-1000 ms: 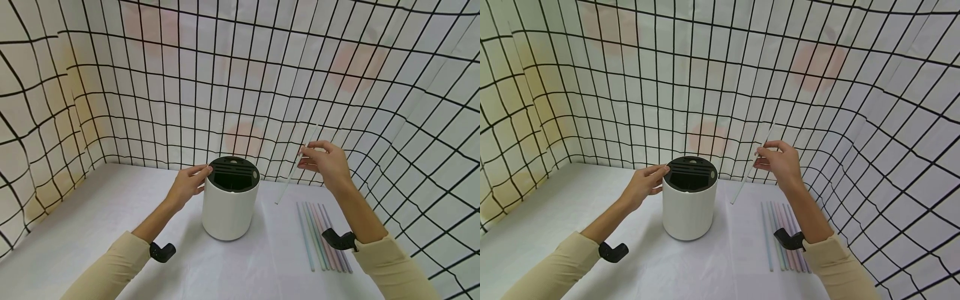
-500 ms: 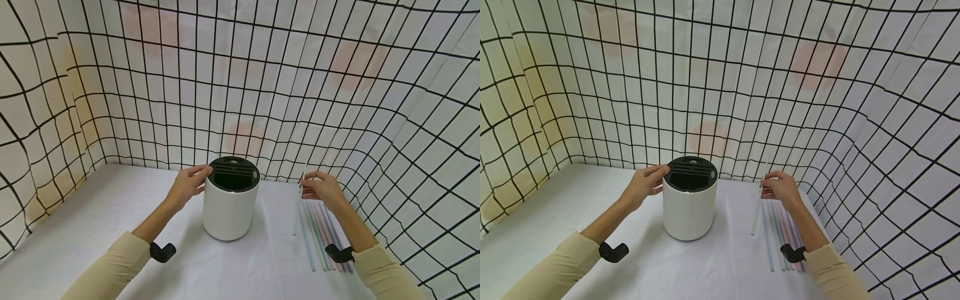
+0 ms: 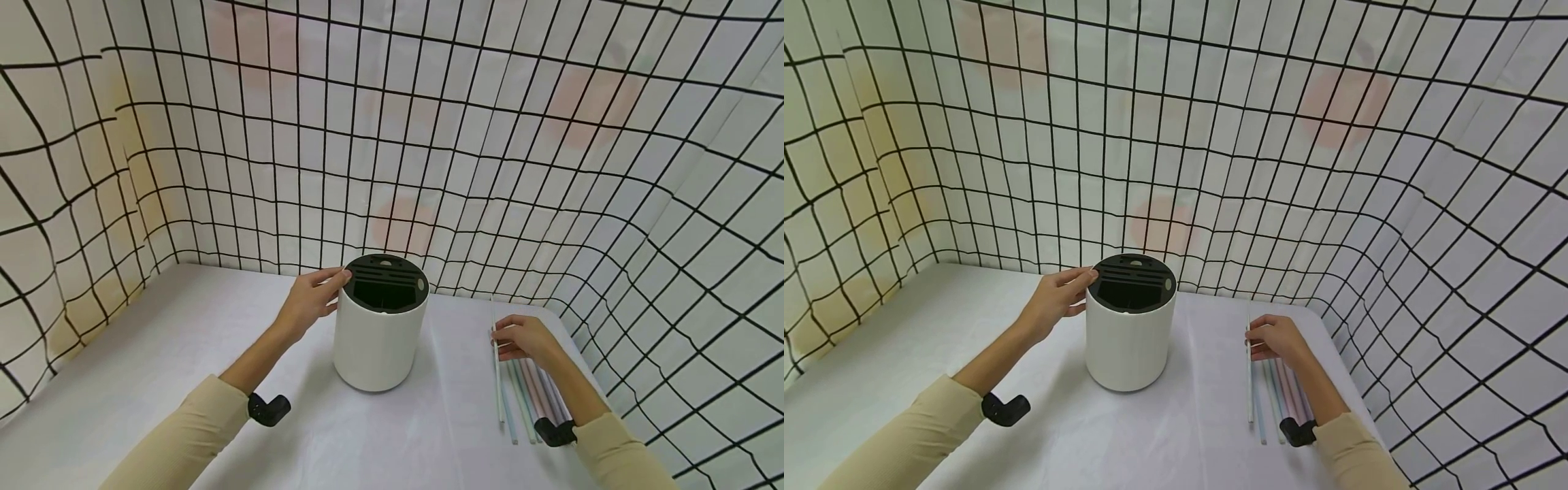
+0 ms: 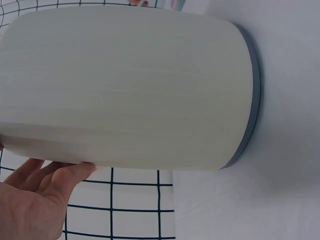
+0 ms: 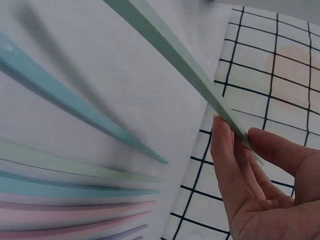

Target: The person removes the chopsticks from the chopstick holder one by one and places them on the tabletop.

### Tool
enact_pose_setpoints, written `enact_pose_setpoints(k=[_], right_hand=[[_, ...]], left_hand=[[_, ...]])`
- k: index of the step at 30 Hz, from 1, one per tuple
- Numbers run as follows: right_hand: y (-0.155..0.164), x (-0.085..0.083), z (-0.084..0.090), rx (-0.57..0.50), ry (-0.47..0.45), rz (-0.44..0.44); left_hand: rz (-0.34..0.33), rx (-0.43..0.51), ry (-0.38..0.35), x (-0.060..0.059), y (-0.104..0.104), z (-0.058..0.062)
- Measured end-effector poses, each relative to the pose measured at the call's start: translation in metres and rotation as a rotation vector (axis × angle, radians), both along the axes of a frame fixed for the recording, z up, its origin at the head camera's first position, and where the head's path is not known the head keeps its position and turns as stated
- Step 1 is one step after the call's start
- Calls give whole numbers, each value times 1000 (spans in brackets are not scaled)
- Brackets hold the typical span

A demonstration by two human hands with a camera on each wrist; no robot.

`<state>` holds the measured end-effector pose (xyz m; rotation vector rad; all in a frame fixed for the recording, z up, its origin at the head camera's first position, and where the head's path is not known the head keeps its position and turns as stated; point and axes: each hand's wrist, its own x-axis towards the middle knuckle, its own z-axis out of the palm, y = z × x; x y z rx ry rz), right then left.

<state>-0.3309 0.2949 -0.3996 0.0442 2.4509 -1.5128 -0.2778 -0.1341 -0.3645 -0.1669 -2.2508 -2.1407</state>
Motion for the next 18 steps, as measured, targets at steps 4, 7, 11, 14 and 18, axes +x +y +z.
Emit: enact_pose_setpoints(k=[4,7,11,14,18], right_hand=[[1,1,-10,16,-31,15],[0,1,-16,19,-44,17],[0,-1,-24,40,-49,31],[0,-1,-29,55,-55,33],[-2,-1,-34,59,-62,18]], left_hand=[[-1,-3,3,0,0,0],[-3,-5,7,0,0,0],[-3,-5,9,0,0,0],[-8,1,8,0,0,0],[-13,9,11,1,-1,0]])
